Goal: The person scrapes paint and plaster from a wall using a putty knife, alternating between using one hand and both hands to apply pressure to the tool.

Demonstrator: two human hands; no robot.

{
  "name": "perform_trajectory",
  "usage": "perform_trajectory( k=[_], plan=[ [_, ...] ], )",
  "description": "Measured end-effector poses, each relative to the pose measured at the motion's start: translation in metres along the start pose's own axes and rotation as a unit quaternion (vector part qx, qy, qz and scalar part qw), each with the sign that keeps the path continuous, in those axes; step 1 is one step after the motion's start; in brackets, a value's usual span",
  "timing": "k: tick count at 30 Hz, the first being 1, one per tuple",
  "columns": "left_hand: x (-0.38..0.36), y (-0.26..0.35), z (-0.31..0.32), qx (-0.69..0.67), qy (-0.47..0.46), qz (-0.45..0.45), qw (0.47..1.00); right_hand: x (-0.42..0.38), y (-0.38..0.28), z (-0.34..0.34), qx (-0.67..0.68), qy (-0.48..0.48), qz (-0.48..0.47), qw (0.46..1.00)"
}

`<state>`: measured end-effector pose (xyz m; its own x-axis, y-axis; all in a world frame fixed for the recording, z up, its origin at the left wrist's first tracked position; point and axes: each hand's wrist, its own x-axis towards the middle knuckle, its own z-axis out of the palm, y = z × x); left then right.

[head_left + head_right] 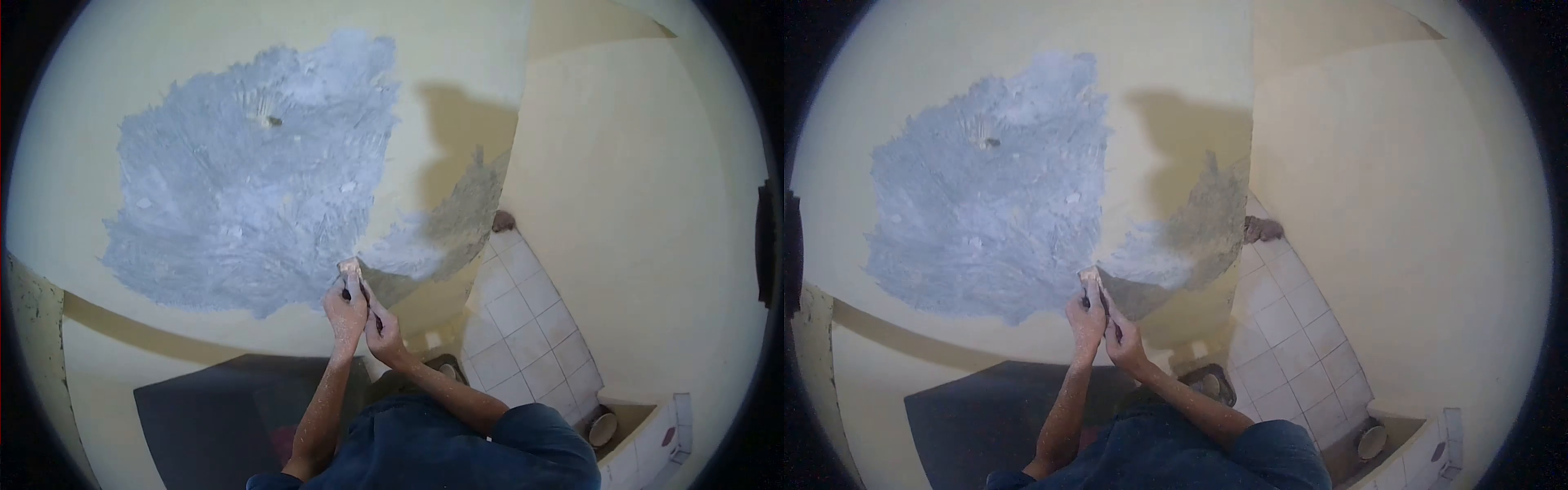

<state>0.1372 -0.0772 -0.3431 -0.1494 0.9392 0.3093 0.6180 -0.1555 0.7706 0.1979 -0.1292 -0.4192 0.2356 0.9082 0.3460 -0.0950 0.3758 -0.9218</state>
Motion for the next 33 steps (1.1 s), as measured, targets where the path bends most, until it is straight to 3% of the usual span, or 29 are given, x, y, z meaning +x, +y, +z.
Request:
perform_trajectory(
  k=[3,6,8,9,12,16,20,24,29,33],
  plan=[
    [-0.001,0.009,-0.008,-0.040,-0.016,0.001,0.999,0.000,-0.007,0.008,-0.008,0.036,-0.061,0.997],
    [0.004,-0.001,0.004,-0.071,0.021,0.057,0.996,0.007,-0.005,0.000,0.051,-0.024,-0.042,0.998],
    [0.027,0.029,-0.007,-0.034,0.007,0.067,0.997,0.030,-0.014,0.002,0.021,-0.032,0.026,0.999],
    [0.024,0.036,-0.013,-0.015,-0.002,0.060,0.998,0.025,-0.018,0.000,0.004,-0.039,0.072,0.997],
    [0.007,0.003,-0.005,-0.039,-0.010,0.010,0.999,0.007,-0.021,-0.001,0.005,-0.027,0.026,0.999],
    [-0.005,-0.016,0.008,-0.050,0.008,-0.030,0.998,-0.004,-0.017,-0.008,-0.034,-0.051,0.081,0.995],
    [0.000,-0.019,-0.005,-0.088,-0.031,-0.037,0.995,-0.007,-0.021,0.012,-0.004,0.036,0.035,0.999],
    [0.001,-0.014,0.005,-0.180,-0.019,-0.034,0.983,0.008,-0.026,-0.004,-0.040,0.013,-0.043,0.998],
    [0.006,0.019,-0.012,-0.248,-0.074,-0.029,0.966,0.013,-0.053,-0.032,-0.014,-0.065,-0.012,0.998],
    [-0.002,0.025,-0.030,-0.324,-0.155,-0.076,0.930,-0.007,-0.084,-0.060,0.034,-0.044,0.119,0.991]
  ],
)
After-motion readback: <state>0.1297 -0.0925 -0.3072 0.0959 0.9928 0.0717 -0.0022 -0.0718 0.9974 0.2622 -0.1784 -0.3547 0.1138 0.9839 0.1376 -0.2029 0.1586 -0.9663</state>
